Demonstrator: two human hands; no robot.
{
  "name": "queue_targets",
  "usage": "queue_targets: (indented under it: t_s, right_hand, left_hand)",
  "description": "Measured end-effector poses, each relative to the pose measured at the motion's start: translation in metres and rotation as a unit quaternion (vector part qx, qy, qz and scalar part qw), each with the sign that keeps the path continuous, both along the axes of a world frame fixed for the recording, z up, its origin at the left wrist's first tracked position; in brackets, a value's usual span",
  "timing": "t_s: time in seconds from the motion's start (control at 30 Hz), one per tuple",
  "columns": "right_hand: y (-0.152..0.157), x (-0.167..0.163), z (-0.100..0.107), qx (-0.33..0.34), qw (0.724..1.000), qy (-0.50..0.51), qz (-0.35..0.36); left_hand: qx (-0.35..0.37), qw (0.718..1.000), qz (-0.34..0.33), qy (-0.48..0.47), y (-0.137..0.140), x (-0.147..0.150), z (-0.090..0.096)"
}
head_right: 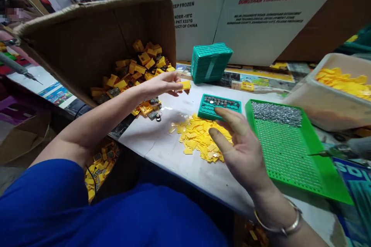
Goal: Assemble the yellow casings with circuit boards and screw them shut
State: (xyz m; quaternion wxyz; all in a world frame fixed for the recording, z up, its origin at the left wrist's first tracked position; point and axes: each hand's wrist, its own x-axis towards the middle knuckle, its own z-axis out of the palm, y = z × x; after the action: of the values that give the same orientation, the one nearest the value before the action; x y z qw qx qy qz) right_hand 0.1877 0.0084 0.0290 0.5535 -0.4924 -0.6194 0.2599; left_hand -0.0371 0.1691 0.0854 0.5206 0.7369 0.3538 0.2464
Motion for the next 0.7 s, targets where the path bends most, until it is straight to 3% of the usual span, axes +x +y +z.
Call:
queue_targets:
  t_s: [0.1, 0.23, 0.3, 0.37, 0.47, 0.57, 0.63, 0.7]
  right_hand:
    - [0.010, -0.024, -0.002, -0.176, 0.964, 0.173, 0.096]
    - [-0.007, -0.050, -0.001, -0.332, 0.847, 0.301, 0.287]
    - [-0.021, -0.052, -0.002, -0.370, 0.811, 0.333, 0.309]
    - [-0.033, -0.045, -0.005, -0.379, 0.827, 0.320, 0.265]
    - [-0.042, -0.027, -0.018, -0.353, 0.901, 0.185, 0.174]
    - [-0.043, -0.012, -0.032, -0.218, 0.973, -0.030, 0.072]
    - [-0.042, -0.006, -0.035, -0.095, 0.984, -0.149, 0.025]
    - [-0.041, -0.004, -0.033, -0.006, 0.975, -0.222, 0.011]
  left_hand:
    - [-0.121, 0.986, -0.064, -0.099, -0.038, -0.017, 0.021]
    - [-0.195, 0.964, -0.072, -0.167, -0.081, -0.032, 0.027]
    - [-0.201, 0.964, -0.068, -0.160, -0.098, -0.040, 0.021]
    - [-0.177, 0.973, -0.062, -0.136, -0.111, -0.048, 0.009]
    - [-0.051, 0.997, -0.042, -0.032, -0.129, -0.057, -0.016]
    - [0.120, 0.989, -0.041, 0.081, -0.149, -0.055, -0.050]
    - [0.211, 0.969, -0.013, 0.131, -0.161, -0.047, -0.072]
    - [0.307, 0.938, 0.052, 0.152, -0.171, -0.037, -0.089]
